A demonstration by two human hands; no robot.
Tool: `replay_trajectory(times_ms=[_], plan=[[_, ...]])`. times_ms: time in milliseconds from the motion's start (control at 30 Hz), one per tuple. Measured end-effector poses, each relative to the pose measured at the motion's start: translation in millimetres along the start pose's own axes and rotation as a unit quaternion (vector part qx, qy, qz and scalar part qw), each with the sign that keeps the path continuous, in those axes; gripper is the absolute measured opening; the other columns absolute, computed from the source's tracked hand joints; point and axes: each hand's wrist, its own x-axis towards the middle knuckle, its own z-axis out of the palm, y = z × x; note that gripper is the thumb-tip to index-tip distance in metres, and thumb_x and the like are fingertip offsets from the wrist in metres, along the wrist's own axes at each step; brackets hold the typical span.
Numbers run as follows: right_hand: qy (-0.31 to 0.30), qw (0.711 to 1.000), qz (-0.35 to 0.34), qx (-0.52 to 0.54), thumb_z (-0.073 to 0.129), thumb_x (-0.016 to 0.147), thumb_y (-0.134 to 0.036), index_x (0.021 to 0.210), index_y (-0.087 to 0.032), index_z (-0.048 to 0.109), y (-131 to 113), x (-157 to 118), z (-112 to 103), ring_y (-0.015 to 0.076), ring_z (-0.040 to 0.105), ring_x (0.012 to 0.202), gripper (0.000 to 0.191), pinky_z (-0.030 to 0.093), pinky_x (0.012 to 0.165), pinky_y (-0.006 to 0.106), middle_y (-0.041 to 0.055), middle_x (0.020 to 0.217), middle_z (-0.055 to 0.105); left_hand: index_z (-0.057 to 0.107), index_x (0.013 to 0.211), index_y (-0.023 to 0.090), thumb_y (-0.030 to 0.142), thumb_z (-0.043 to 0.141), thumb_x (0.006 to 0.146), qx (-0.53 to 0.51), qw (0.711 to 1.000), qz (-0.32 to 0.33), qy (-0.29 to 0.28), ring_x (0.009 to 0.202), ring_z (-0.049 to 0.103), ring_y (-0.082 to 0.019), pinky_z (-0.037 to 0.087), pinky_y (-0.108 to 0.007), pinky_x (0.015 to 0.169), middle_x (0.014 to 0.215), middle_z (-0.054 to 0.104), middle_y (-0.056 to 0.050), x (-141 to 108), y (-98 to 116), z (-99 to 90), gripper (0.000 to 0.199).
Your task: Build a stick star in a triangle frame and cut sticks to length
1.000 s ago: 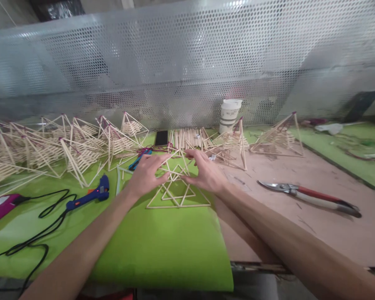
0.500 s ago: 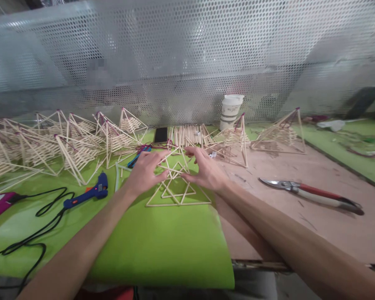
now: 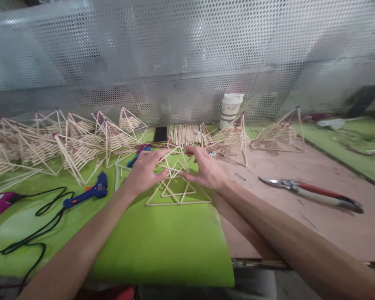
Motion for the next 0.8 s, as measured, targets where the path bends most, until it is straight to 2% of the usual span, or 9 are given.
replay_trajectory(times_ms=[300,800], plan=[[-0.001,1.000,-0.008,0.002,0.075,0.092,-0.033,0.150,-0.016,0.044,1.8,0.0,0.8,0.0348,0.066,0.123,0.068,0.064,0.098,0.057,0.0180,0.137,0.064,0.053,0.150,0.025,0.035,0.063,0.102,-0.007,1.000,0.015,0.008,0.099,0.072,-0.027,0.052,-0.049,0.100,0.115,0.077,-0.007,0.1,0.7,-0.6,0.051],[-0.008,1.000,-0.002,0.004,0.075,0.092,-0.034,0.152,-0.018,0.043,-0.7,0.3,-1.1,0.0353,0.065,0.124,0.070,0.064,0.098,0.059,0.0176,0.137,0.064,0.052,0.150,0.027,0.035,0.061,0.101,-0.015,1.000,0.000,-0.009,0.097,0.071,-0.027,0.052,-0.049,0.102,0.112,0.078,-0.006,1.2,4.8,-4.9,0.050]])
